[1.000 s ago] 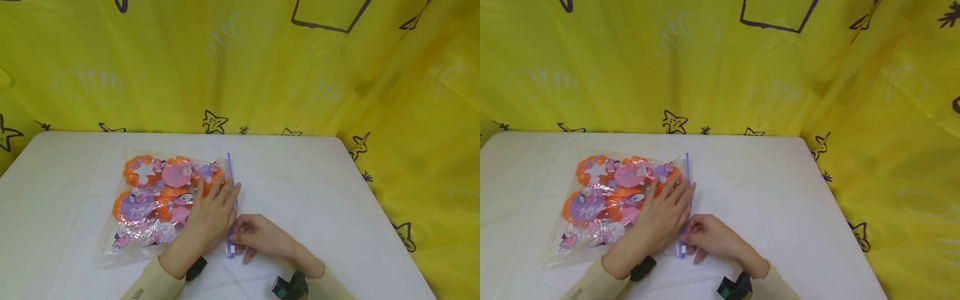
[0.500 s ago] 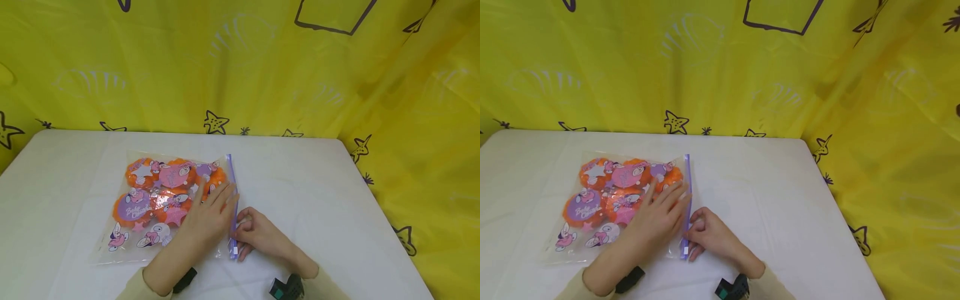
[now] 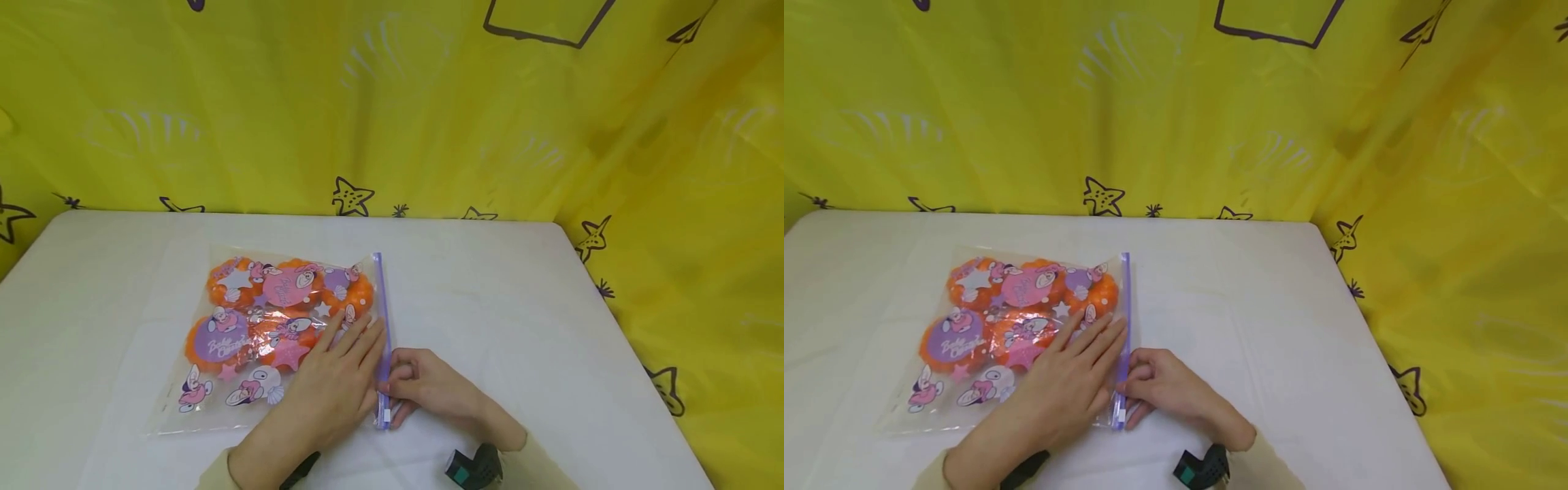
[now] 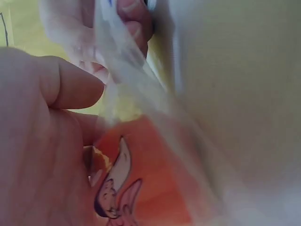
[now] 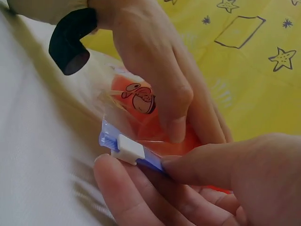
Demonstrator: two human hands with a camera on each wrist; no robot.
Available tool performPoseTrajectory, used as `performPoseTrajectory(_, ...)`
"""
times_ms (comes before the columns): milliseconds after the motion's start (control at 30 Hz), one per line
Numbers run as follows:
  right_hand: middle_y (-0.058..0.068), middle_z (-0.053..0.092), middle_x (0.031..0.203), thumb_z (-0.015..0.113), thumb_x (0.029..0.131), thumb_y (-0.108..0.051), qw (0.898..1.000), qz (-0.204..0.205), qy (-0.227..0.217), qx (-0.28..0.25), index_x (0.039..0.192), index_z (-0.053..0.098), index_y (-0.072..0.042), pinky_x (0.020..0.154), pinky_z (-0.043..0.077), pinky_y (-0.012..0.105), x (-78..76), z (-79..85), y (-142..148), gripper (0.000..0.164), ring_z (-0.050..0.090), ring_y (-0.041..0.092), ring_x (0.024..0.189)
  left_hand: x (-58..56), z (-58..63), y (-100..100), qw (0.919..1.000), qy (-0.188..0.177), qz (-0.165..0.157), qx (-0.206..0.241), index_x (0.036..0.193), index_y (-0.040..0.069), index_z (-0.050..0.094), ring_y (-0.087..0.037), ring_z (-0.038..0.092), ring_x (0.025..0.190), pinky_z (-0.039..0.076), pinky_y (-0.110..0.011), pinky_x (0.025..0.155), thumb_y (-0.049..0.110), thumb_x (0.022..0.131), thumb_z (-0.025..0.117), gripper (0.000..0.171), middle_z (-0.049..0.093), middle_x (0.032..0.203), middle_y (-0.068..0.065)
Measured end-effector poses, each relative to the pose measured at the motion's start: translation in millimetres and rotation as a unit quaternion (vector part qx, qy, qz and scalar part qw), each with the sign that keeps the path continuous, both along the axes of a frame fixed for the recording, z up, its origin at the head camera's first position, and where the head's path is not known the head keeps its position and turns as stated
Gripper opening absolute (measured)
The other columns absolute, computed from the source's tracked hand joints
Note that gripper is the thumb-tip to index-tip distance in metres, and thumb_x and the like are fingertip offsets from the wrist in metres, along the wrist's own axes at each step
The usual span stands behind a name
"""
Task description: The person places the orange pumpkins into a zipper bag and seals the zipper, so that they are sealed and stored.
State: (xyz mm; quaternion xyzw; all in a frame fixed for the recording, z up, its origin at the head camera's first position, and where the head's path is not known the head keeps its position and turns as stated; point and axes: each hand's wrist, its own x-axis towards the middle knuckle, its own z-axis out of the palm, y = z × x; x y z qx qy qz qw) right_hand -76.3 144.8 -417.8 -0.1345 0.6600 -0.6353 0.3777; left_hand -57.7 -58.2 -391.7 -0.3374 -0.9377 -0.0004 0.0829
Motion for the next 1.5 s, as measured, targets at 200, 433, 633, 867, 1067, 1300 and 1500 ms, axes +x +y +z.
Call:
performPoseTrajectory(200,0.008,0.073,0.087,0.059,0.098,-0.01,1.0,0.008,-0.014,0.002,0.109,0.052,0.003,0.065,0.062,0.033,-0.5,-0.2,3.4,0.018,0.072,0.017,0.067,-0.9,-0.1,1.2,0.9997,-0.022,-0.004,0.006,0.149,0.011,0.045,-0.024,0.026,0.152,0.01,-0.051,0.126,0.039,0.095,0.05,0.061,0.037,0.16,-0.003)
performPoseTrajectory(433,0.003,0.071,0.08,0.06,0.097,-0.009,1.0,-0.006,-0.015,0.009,0.102,0.051,0.0,0.06,0.061,0.029,0.7,0.7,2.6,0.014,0.07,0.015,0.061,3.9,1.3,-2.2,0.9981,0.04,-0.027,0.037,0.148,0.005,0.044,-0.026,0.029,0.151,0.015,-0.057,0.123,0.038,0.083,0.069,0.076,0.039,0.158,-0.009)
performPoseTrajectory(633,0.003,0.07,0.082,0.059,0.097,-0.008,1.0,0.001,-0.022,-0.011,0.112,0.053,0.002,0.06,0.06,0.028,0.6,0.0,0.9,0.019,0.07,0.014,0.061,16.8,2.4,-2.9,0.9992,0.001,-0.038,0.015,0.151,0.004,0.038,-0.028,0.026,0.152,0.01,-0.059,0.123,0.059,0.078,0.071,0.098,0.03,0.162,-0.012)
performPoseTrajectory(867,0.002,0.069,0.079,0.059,0.098,-0.01,1.0,0.022,-0.009,-0.006,0.109,0.053,0.002,0.059,0.059,0.024,-0.7,-0.2,-0.3,0.017,0.069,0.01,0.06,18.7,-0.6,-3.6,0.9985,-0.036,-0.026,-0.034,0.155,0.005,0.03,-0.028,0.015,0.155,0.0,-0.059,0.123,0.062,0.071,0.074,0.11,0.018,0.166,-0.013)
performPoseTrajectory(1067,0.001,0.068,0.074,0.059,0.098,-0.012,0.999,0.033,-0.008,-0.003,0.106,0.053,0.001,0.058,0.058,0.021,-0.1,1.3,-1.2,0.017,0.067,0.008,0.058,17.9,-3.4,-4.8,0.9982,-0.028,-0.037,-0.038,0.153,0.002,0.032,-0.029,0.013,0.155,-0.002,-0.061,0.123,0.043,0.072,0.074,0.1,0.017,0.166,-0.015)
performPoseTrajectory(1300,0.0,0.07,0.076,0.058,0.097,-0.008,0.999,0.026,-0.021,-0.034,0.114,0.053,0.005,0.06,0.059,0.023,-1.1,1.0,3.5,0.022,0.069,0.01,0.059,24.6,-1.1,-1.8,0.9983,0.036,-0.04,-0.022,0.15,-0.001,0.038,-0.031,0.017,0.154,0.009,-0.065,0.121,0.031,0.075,0.077,0.09,0.023,0.164,-0.018)
performPoseTrajectory(1500,-0.001,0.068,0.075,0.059,0.097,-0.009,0.998,0.013,-0.039,-0.051,0.109,0.052,0.002,0.061,0.059,0.024,-2.6,0.8,7.4,0.017,0.07,0.01,0.06,30.0,-5.3,4.1,0.9984,0.05,-0.006,-0.025,0.149,-0.001,0.04,-0.028,0.024,0.153,0.016,-0.065,0.12,0.026,0.082,0.073,0.08,0.029,0.162,-0.016)
